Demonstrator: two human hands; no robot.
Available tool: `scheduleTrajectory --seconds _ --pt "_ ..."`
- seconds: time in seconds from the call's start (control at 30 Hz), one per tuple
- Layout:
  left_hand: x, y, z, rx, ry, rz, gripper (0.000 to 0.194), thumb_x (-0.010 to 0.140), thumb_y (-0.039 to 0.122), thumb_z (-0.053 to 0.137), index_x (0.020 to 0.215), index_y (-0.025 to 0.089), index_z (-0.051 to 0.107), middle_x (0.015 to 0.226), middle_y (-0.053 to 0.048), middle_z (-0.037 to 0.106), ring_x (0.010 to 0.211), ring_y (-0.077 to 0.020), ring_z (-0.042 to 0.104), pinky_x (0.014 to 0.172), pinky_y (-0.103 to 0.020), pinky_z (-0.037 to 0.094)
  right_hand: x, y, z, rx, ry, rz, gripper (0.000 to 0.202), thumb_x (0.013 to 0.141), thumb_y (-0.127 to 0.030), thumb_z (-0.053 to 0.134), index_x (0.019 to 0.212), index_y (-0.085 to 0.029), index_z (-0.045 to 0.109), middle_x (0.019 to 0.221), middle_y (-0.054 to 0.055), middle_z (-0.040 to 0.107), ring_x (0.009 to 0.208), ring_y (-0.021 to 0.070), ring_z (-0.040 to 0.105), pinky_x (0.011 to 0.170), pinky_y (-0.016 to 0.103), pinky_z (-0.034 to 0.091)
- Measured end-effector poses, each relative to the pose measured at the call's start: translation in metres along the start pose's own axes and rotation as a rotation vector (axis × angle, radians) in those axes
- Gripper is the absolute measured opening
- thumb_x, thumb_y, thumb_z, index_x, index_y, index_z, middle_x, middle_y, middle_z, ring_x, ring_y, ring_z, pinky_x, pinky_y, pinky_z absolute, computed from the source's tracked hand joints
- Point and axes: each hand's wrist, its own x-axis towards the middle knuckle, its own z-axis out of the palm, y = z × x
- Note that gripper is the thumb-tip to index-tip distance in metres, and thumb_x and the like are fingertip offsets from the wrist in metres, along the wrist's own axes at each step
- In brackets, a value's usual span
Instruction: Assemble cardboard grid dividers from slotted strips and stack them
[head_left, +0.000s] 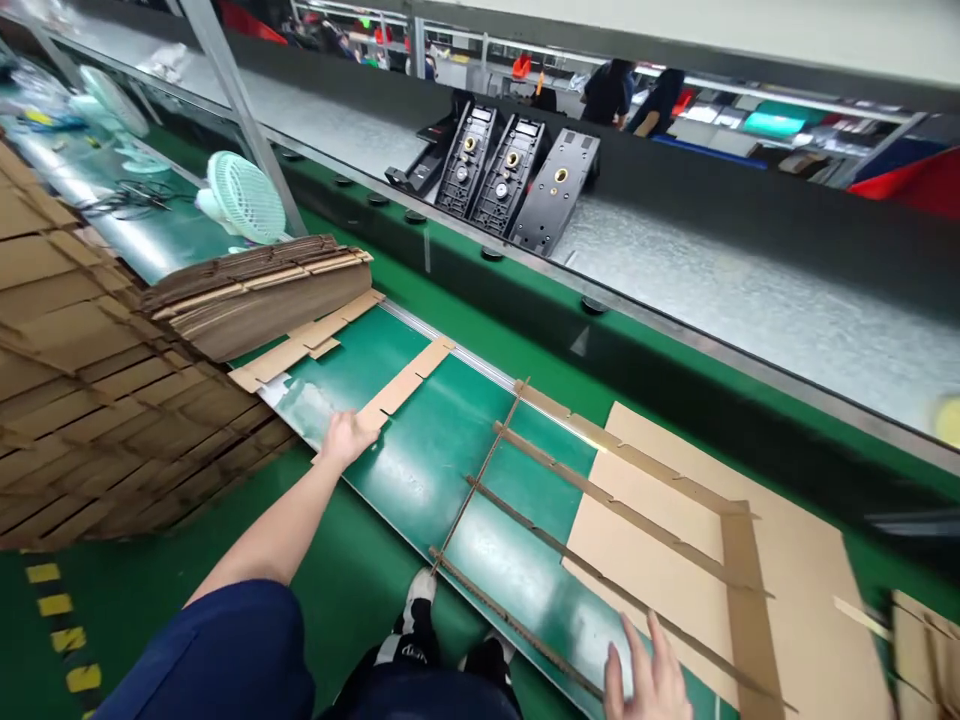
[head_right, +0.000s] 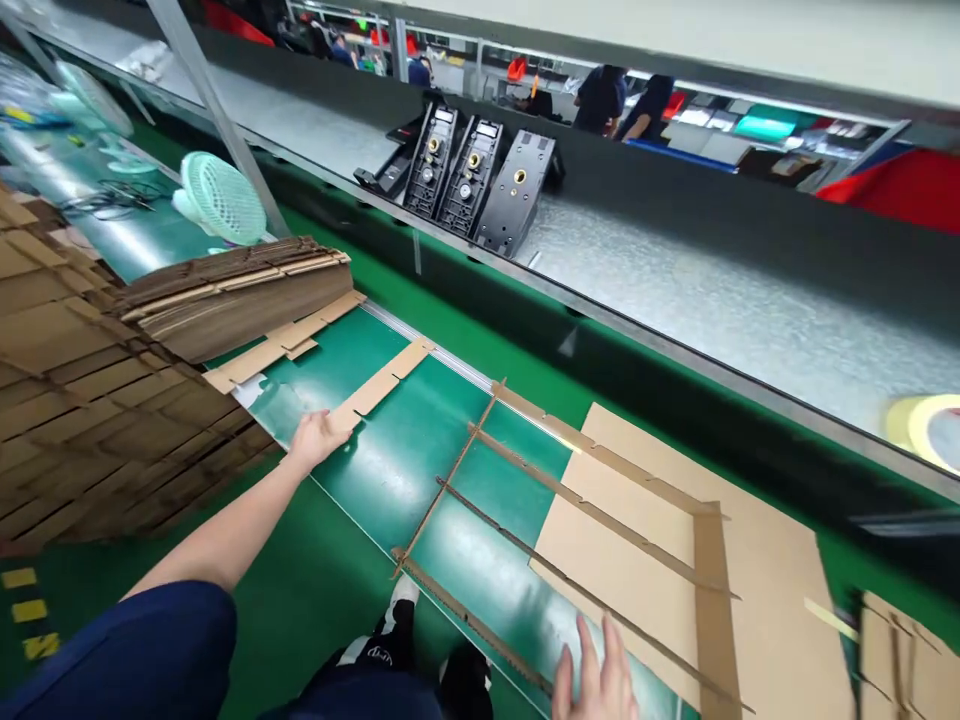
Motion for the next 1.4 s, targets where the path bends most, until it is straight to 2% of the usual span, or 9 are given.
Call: scheduleTrajectory --seconds 0.17,0.3,0.4,0.5,0.63,0.83,0.93,1.07,1.4 --pt "-0.053 0.034 -0.018 -0.244 0.295 0.580 0.061 0.074 0.051 0.064 0.125 0.020 0.052 0.116 -0.010 0.051 0.108 -0.0256 0.057 0.100 -0.036 0.047 0.039 -0.057 -0.063 0.045 0.092 -0.082 0.051 0.094 -0.029 0.046 0.144 -0.021 0.033 0.145 0.019 0.039 0.131 0.0317 0.042 0.096 0.046 0.043" --pt "-0.111 0.090 -0.030 -0.322 0.051 1.188 0.059 0.078 0.041 0.065 0.132 0.026 0.049 0.113 -0.011 0.056 0.104 -0.0257 0.058 0.091 -0.037 0.052 0.061 -0.065 -0.113 -0.166 0.153 -0.057 0.074 0.090 -0.042 0.058 0.149 -0.017 0.022 0.150 0.023 0.030 0.140 0.0378 0.026 0.104 0.054 0.033" --pt "-0.158 0.131 -0.030 -0.333 -0.142 1.516 0.060 0.080 0.032 0.063 0.137 0.027 0.046 0.112 -0.011 0.060 0.103 -0.0245 0.059 0.089 -0.036 0.052 0.056 -0.048 -0.139 -0.182 -0.095 -0.065 0.069 0.088 -0.055 0.055 0.143 -0.018 0.039 0.136 0.019 0.051 0.132 0.0359 0.040 0.107 0.057 0.028" --pt "-0.192 0.161 -0.026 -0.298 -0.207 1.718 0.058 0.083 0.026 0.059 0.139 0.024 0.044 0.112 -0.010 0.063 0.107 -0.0236 0.059 0.100 -0.041 0.046 0.035 -0.023 -0.153 0.033 -0.474 0.029 0.047 0.093 -0.052 0.046 0.126 -0.021 0.059 0.106 0.010 0.070 0.099 0.0233 0.064 0.092 0.040 0.046" --pt "-0.206 0.188 -0.020 -0.294 -0.057 1.717 0.062 0.086 0.028 0.057 0.144 0.027 0.035 0.134 -0.011 0.054 0.133 -0.0293 0.042 0.114 -0.055 0.025 -0.006 0.023 -0.183 0.247 -0.546 0.435 0.041 0.089 -0.054 0.050 0.111 -0.025 0.069 0.103 0.007 0.072 0.089 0.0232 0.068 0.079 0.033 0.053" --pt "-0.207 0.200 0.013 -0.310 -0.054 1.276 0.056 0.090 0.039 0.052 0.142 0.025 0.036 0.145 -0.014 0.041 0.137 -0.0290 0.036 0.108 -0.047 0.037 -0.091 0.112 -0.246 0.719 -0.056 1.032 0.059 0.062 -0.072 0.067 0.092 -0.021 0.074 0.097 0.022 0.069 0.090 0.0337 0.066 0.075 0.045 0.051" --pt "-0.226 0.200 0.041 -0.168 -0.244 1.268 0.053 0.090 0.047 0.047 0.139 0.025 0.042 0.147 -0.013 0.039 0.139 -0.0294 0.032 0.109 -0.049 0.035 -0.104 0.119 -0.231 0.841 0.149 1.169 0.056 0.059 -0.071 0.070 0.083 -0.021 0.070 0.085 0.021 0.067 0.075 0.0300 0.065 0.063 0.043 0.049" --pt "-0.262 0.205 0.072 0.028 -0.399 1.280 0.071 0.085 0.062 0.047 0.144 0.023 0.038 0.156 -0.015 0.024 0.144 -0.0334 0.019 0.113 -0.057 0.023 -0.071 0.096 -0.171 0.877 0.003 1.094 0.048 0.067 -0.058 0.072 0.088 -0.015 0.064 0.088 0.012 0.068 0.077 0.0222 0.063 0.073 0.036 0.052" --pt "-0.309 0.206 0.106 0.267 -0.348 1.244 0.074 0.089 0.065 0.032 0.147 0.018 0.036 0.158 -0.018 0.009 0.146 -0.0342 0.006 0.109 -0.065 0.018 0.012 0.106 -0.055 0.202 -0.054 0.748 0.041 0.089 -0.051 0.042 0.089 -0.016 0.062 0.059 -0.001 0.056 0.054 0.0123 0.046 0.057 0.024 0.032"
